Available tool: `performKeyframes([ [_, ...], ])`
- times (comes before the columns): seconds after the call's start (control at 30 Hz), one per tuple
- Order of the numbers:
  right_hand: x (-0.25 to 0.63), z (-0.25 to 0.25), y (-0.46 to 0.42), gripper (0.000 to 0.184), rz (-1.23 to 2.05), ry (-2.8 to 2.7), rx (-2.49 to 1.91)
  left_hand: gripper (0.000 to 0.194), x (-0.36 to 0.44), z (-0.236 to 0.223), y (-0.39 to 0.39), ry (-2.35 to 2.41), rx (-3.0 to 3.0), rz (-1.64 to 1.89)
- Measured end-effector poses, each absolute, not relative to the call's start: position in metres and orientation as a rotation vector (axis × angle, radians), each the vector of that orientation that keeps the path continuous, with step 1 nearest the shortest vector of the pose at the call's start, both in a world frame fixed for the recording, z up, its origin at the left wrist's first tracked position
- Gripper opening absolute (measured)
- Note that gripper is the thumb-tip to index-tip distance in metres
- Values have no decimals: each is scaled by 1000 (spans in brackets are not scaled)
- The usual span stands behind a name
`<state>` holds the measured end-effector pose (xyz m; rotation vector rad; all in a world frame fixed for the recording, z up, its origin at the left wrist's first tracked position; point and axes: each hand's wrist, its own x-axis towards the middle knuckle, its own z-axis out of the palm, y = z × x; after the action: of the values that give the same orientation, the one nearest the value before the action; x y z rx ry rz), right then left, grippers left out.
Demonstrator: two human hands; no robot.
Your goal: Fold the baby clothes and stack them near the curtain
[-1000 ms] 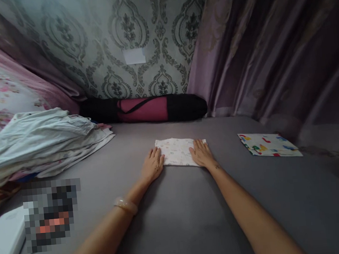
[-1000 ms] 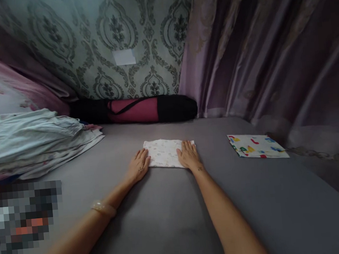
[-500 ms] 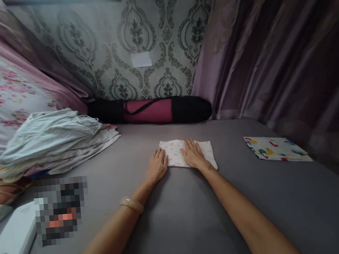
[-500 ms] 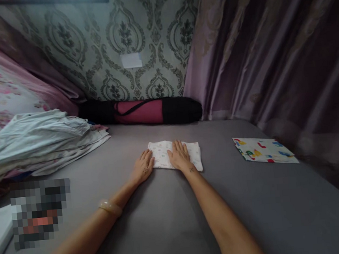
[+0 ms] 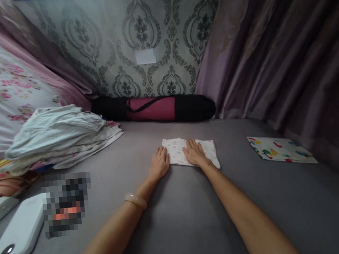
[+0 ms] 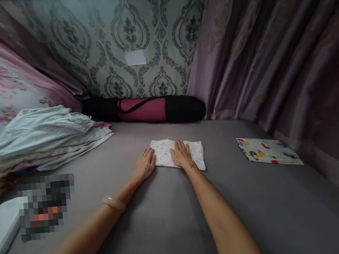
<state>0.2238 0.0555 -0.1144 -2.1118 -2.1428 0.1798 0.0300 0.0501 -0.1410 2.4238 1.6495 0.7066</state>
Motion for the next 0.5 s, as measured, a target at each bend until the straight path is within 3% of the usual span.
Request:
performKeyframes([
  [0.5, 168, -124, 69, 60, 57, -2147, -1955, 37, 29, -149, 58, 1600, 2333, 855],
])
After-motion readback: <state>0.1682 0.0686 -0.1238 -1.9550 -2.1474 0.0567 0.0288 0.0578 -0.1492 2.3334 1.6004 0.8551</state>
